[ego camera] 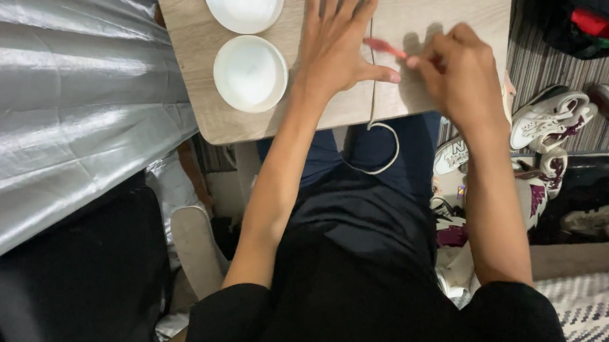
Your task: Applying adhesive or treatment to a shoe lace or thin component using a small brush at a repair bench.
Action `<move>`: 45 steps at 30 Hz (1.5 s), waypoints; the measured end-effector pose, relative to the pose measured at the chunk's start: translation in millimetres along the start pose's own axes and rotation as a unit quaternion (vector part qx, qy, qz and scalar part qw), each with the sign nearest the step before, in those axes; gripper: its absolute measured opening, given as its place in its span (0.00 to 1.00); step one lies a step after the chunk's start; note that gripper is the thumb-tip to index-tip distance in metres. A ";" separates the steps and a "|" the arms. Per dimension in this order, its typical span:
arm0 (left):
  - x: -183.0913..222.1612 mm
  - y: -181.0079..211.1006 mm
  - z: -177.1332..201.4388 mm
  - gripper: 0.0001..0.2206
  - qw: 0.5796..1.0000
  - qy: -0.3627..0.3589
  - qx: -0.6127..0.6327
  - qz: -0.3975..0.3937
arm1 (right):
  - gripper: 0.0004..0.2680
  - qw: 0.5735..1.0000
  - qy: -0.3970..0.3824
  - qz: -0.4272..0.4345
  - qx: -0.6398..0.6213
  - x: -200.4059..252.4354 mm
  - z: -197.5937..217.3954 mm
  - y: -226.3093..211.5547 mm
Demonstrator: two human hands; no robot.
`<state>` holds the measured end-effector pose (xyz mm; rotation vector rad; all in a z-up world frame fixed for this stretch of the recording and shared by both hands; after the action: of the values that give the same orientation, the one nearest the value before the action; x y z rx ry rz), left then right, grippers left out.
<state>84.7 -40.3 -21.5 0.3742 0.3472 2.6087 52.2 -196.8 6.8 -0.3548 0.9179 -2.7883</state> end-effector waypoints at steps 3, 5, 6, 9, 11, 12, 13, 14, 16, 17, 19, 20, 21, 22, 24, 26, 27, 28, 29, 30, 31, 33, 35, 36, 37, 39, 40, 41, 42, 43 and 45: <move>-1.2 -0.4 4.4 0.63 1.000 0.008 -0.003 0.004 | 0.07 0.999 -0.040 -0.023 -0.005 10.5 -0.2 8.2; -0.3 0.4 5.8 0.62 1.000 -0.005 -0.019 0.008 | 0.07 0.999 -0.045 -0.016 0.001 6.0 -0.6 11.7; 0.1 0.4 5.9 0.62 0.999 -0.019 -0.036 0.011 | 0.08 0.999 -0.049 -0.010 0.004 3.9 -1.1 12.8; 1.9 -0.7 1.2 0.62 0.996 -0.068 -0.048 0.022 | 0.06 0.999 -0.031 -0.006 0.007 -13.6 4.3 3.0; 1.4 -1.0 3.2 0.63 0.996 -0.061 -0.051 0.028 | 0.06 1.000 -0.012 0.014 0.008 -24.2 2.0 8.7; 1.5 -2.1 4.9 0.64 0.996 -0.054 -0.053 0.036 | 0.07 0.999 0.005 0.035 0.008 -29.9 2.1 9.5; 1.1 -2.4 4.6 0.64 0.996 -0.053 -0.054 0.037 | 0.07 0.999 0.006 0.037 0.008 -27.1 4.9 3.4; 0.7 -2.6 4.3 0.64 0.997 -0.048 -0.041 0.037 | 0.06 1.000 -0.014 0.015 -0.005 -25.5 4.0 1.5; 1.8 -3.3 4.9 0.64 0.998 -0.043 -0.031 0.039 | 0.05 0.999 -0.035 -0.003 -0.020 -18.6 2.5 0.3; 2.8 -2.1 5.6 0.65 0.997 -0.046 -0.051 0.035 | 0.06 0.998 -0.044 -0.015 -0.031 -13.9 0.9 3.9; 3.5 -4.1 -0.4 0.66 0.995 -0.051 -0.077 0.031 | 0.08 0.997 -0.052 -0.025 -0.048 -10.2 -3.5 13.6; 2.9 -4.5 -1.9 0.67 0.995 -0.025 -0.092 0.026 | 0.07 0.998 -0.048 -0.003 -0.050 -9.9 -4.3 16.2; 2.2 -4.2 -3.7 0.69 0.994 0.001 -0.107 0.021 | 0.07 0.998 -0.043 0.018 -0.052 -9.3 -4.8 19.4; 2.8 -4.6 -3.7 0.69 0.994 0.002 -0.109 0.016 | 0.07 0.998 -0.039 0.015 -0.052 -12.2 -5.9 22.3; 2.3 -4.9 -5.6 0.66 0.999 0.007 -0.038 0.012 | 0.09 0.997 -0.045 0.034 -0.052 -17.0 -8.7 25.6; 3.7 -6.2 -3.5 0.61 1.000 0.018 0.004 -0.004 | 0.08 0.996 -0.062 -0.002 -0.057 -17.0 -3.7 21.6; 5.6 -7.9 -2.0 0.56 0.999 0.027 0.044 -0.015 | 0.07 0.994 -0.083 -0.035 -0.065 -17.1 -4.8 21.0; 7.4 -7.9 -1.1 0.56 0.999 0.027 0.045 -0.015 | 0.07 0.994 -0.083 -0.035 -0.065 -16.9 -3.8 20.6; 10.0 -6.6 6.6 0.45 0.993 0.065 0.092 -0.029 | 0.07 0.993 -0.090 -0.045 -0.069 -16.6 -4.1 21.4; 14.1 -7.7 15.6 0.36 0.984 0.103 0.137 -0.041 | 0.07 0.991 -0.097 -0.053 -0.074 -18.0 -5.3 20.4; 14.4 -8.4 15.0 0.36 0.985 0.104 0.135 -0.038 | 0.07 0.991 -0.098 -0.050 -0.075 -18.2 -6.2 20.3; 13.5 -7.0 13.8 0.36 0.984 0.103 0.137 -0.045 | 0.08 0.992 -0.089 -0.048 -0.074 -19.4 -4.5 21.5; 13.7 -7.3 14.7 0.36 0.983 0.105 0.142 -0.042 | 0.08 0.991 -0.094 -0.055 -0.074 -20.6 -4.0 19.4; 13.2 -7.7 15.8 0.36 0.983 0.106 0.148 -0.038 | 0.08 0.990 -0.100 -0.062 -0.074 -21.6 -3.6 19.1; 13.8 -7.1 16.1 0.36 0.983 0.108 0.146 -0.039 | 0.08 0.991 -0.098 -0.060 -0.073 -21.3 -3.8 19.3; 14.5 -7.1 16.1 0.36 0.981 0.114 0.155 -0.038 | 0.08 0.990 -0.093 -0.076 -0.072 -21.2 -4.8 23.7; 16.5 -4.5 19.4 0.36 0.980 0.116 0.154 -0.039 | 0.08 0.991 -0.091 -0.074 -0.071 -20.8 -5.9 25.2; 17.9 -3.3 19.1 0.36 0.984 0.100 0.145 -0.027 | 0.08 0.993 -0.074 -0.056 -0.069 -20.9 -4.1 24.0; 19.5 -2.6 19.0 0.37 0.987 0.083 0.135 -0.014 | 0.09 0.995 -0.058 -0.037 -0.067 -21.2 -2.7 22.6; 20.8 -0.9 19.1 0.37 0.987 0.086 0.133 -0.015 | 0.09 0.996 -0.056 -0.034 -0.067 -20.4 -3.3 23.3; 22.7 0.3 17.1 0.41 0.992 0.071 0.105 -0.006 | 0.08 0.997 -0.040 -0.010 -0.064 -20.7 -2.1 20.0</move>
<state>70.8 -26.4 -1.0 0.2556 0.6746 2.5993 73.3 -206.4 -10.4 -0.4935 1.0835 -2.7170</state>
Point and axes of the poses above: each hand's wrist, its own x-axis away from the middle knuckle, its own z-axis out of the back of the hand, y = z × x, the point moved 9 cm from there along -x, towards the middle knuckle, and after that the axes turned 5 degrees about -z, right-handed, at the moved point
